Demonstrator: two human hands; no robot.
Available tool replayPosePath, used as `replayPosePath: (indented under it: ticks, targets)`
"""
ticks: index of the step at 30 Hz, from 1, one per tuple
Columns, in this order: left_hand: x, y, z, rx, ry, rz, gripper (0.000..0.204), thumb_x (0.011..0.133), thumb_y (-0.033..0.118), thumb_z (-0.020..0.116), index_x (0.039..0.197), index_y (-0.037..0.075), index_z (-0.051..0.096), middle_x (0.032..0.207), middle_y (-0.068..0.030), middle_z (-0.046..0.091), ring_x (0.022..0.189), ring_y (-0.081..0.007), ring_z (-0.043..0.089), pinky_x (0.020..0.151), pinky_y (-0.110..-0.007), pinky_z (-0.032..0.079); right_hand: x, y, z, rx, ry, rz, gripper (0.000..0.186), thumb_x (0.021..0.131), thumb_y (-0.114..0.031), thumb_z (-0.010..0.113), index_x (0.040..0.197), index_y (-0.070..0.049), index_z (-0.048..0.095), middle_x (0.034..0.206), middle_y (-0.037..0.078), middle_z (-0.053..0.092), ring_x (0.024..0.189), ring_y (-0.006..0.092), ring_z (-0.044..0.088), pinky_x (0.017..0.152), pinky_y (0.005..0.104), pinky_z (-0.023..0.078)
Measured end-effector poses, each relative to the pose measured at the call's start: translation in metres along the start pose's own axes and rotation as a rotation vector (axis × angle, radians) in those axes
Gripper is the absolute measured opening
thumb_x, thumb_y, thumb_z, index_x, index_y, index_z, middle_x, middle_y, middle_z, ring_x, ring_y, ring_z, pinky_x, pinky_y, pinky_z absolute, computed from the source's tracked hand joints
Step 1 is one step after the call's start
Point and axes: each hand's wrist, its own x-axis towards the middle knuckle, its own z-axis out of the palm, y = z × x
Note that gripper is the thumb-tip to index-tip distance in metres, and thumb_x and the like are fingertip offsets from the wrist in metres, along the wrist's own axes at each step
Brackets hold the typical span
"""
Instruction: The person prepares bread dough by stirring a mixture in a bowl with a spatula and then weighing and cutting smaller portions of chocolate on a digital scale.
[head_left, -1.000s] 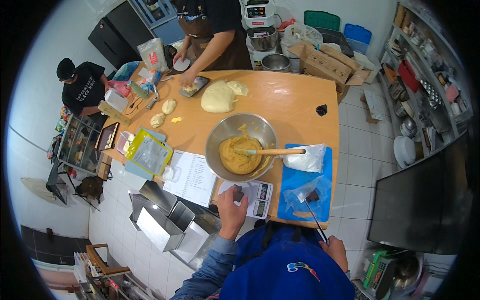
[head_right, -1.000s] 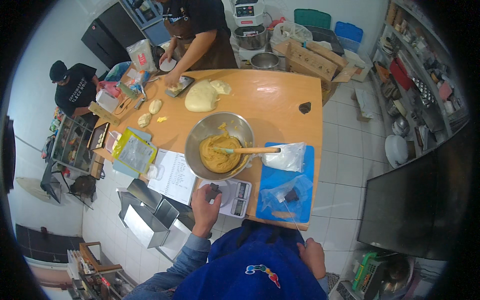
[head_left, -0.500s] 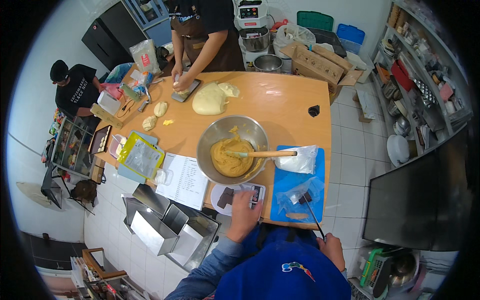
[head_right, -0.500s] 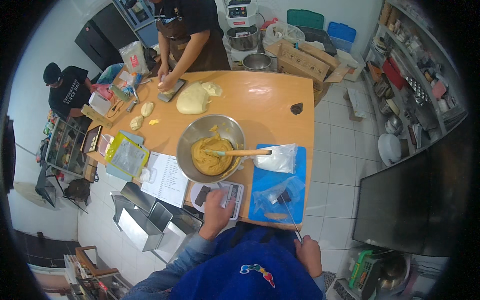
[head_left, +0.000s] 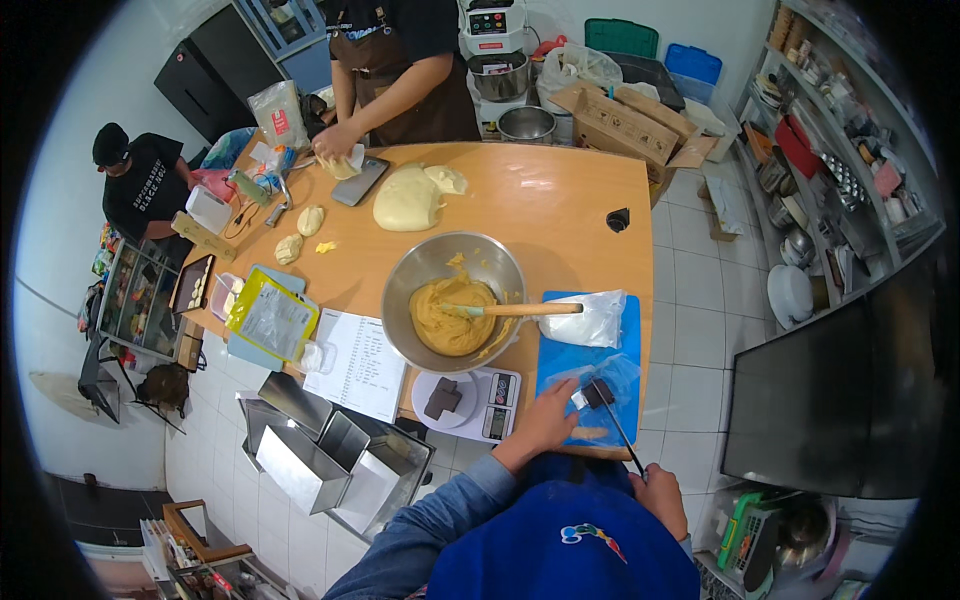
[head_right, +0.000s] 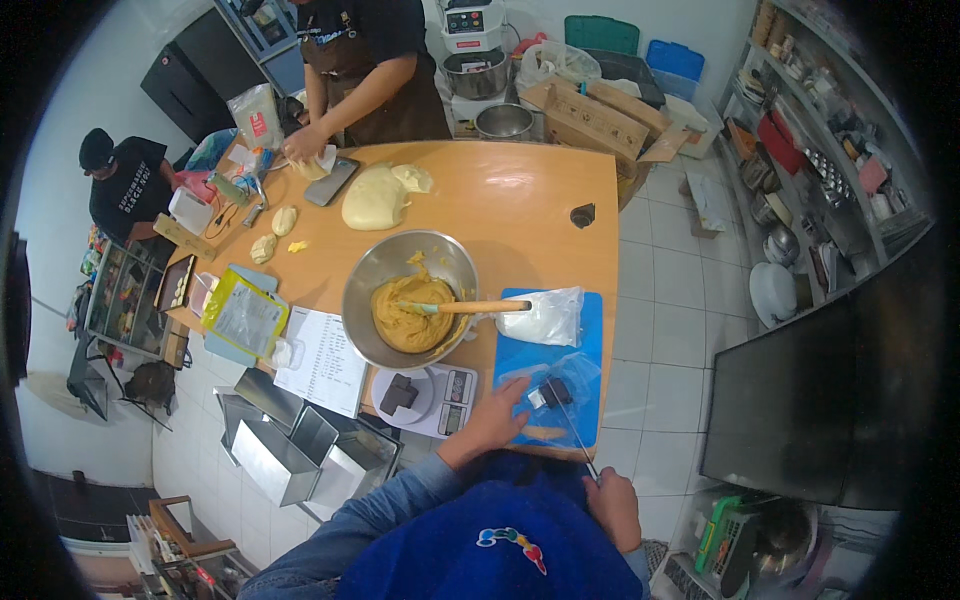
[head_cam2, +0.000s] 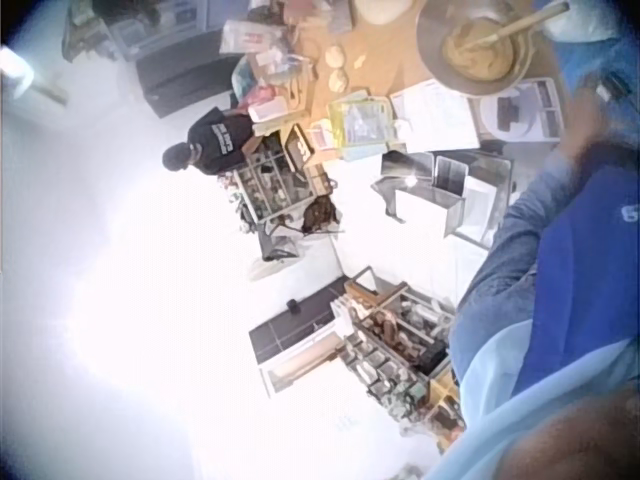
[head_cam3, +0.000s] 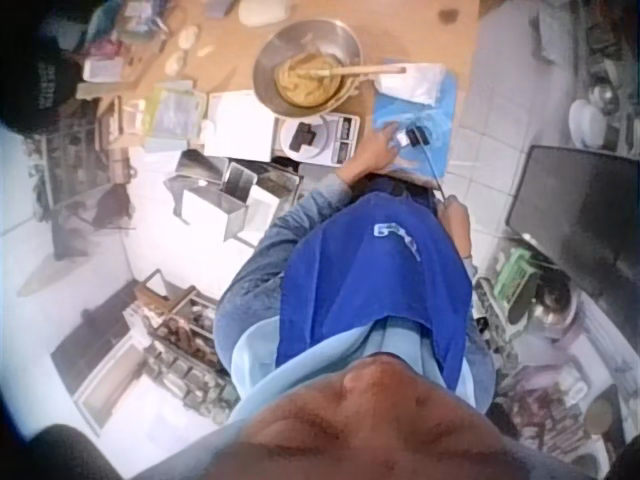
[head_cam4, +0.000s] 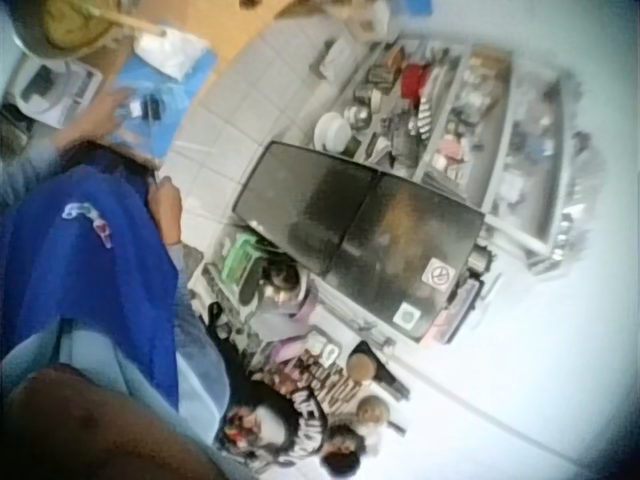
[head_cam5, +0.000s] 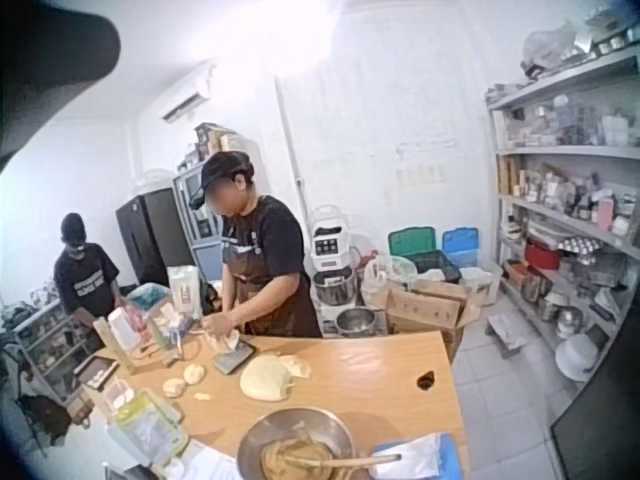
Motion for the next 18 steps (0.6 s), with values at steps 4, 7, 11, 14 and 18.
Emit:
replayPosePath:
  ticks: [4,7,11,14,18]
  targets:
    - [0.0005,0.0001,-0.0007,-0.004,0.013,-0.002,0.053,0.077,0.011,0.061,0.126,0.000,0.045,0.127,-0.0219,0.048,0.113,-0.0394,0.049,0.094,-0.043,0.042,0.0013,-0.0002,0.0002,-0.015,-0.012,-0.010,0.033,0.081,-0.027,0.065,0.080,0.005,0.057,0.075,0.028,0.061,0.074,0.0453,0.060,0.065,0.0505,0.048]
    - [0.0006,-0.0007,-0.0004,0.003,0.008,-0.013,0.052,0.077,0.011,0.061,0.126,0.000,0.045,0.127,-0.0217,0.048,0.113,-0.0391,0.049,0.094,-0.043,0.042,0.0008,-0.0050,-0.0033,-0.021,-0.019,-0.001,0.034,0.081,-0.027,0.065,0.080,0.006,0.057,0.075,0.028,0.061,0.074,0.0454,0.060,0.065,0.0505,0.048]
    - [0.0008,-0.0014,0.0013,-0.002,0.016,-0.015,0.051,0.078,0.012,0.061,0.125,0.000,0.046,0.126,-0.0212,0.049,0.112,-0.0389,0.049,0.093,-0.043,0.043,0.0021,-0.0063,-0.0042,-0.041,-0.028,0.019,0.034,0.081,-0.027,0.065,0.081,0.005,0.057,0.075,0.029,0.061,0.074,0.0454,0.060,0.066,0.0502,0.048]
    - [0.0010,-0.0046,0.0022,0.031,0.015,0.002,0.053,0.078,0.011,0.061,0.127,0.000,0.043,0.127,-0.0202,0.048,0.105,-0.0353,0.054,0.089,-0.040,0.045,0.0034,-0.0040,-0.0030,-0.037,-0.027,0.001,0.034,0.081,-0.027,0.065,0.081,0.005,0.057,0.075,0.029,0.061,0.074,0.0454,0.060,0.066,0.0500,0.048]
    - [0.0010,-0.0038,0.0028,0.057,0.047,0.040,0.052,0.079,0.010,0.061,0.127,0.000,0.044,0.126,-0.0198,0.048,0.102,-0.0328,0.057,0.088,-0.039,0.046,0.0041,-0.0066,-0.0042,-0.049,-0.028,0.003,0.033,0.081,-0.027,0.065,0.081,0.005,0.057,0.076,0.029,0.061,0.076,0.0452,0.061,0.066,0.0498,0.048]
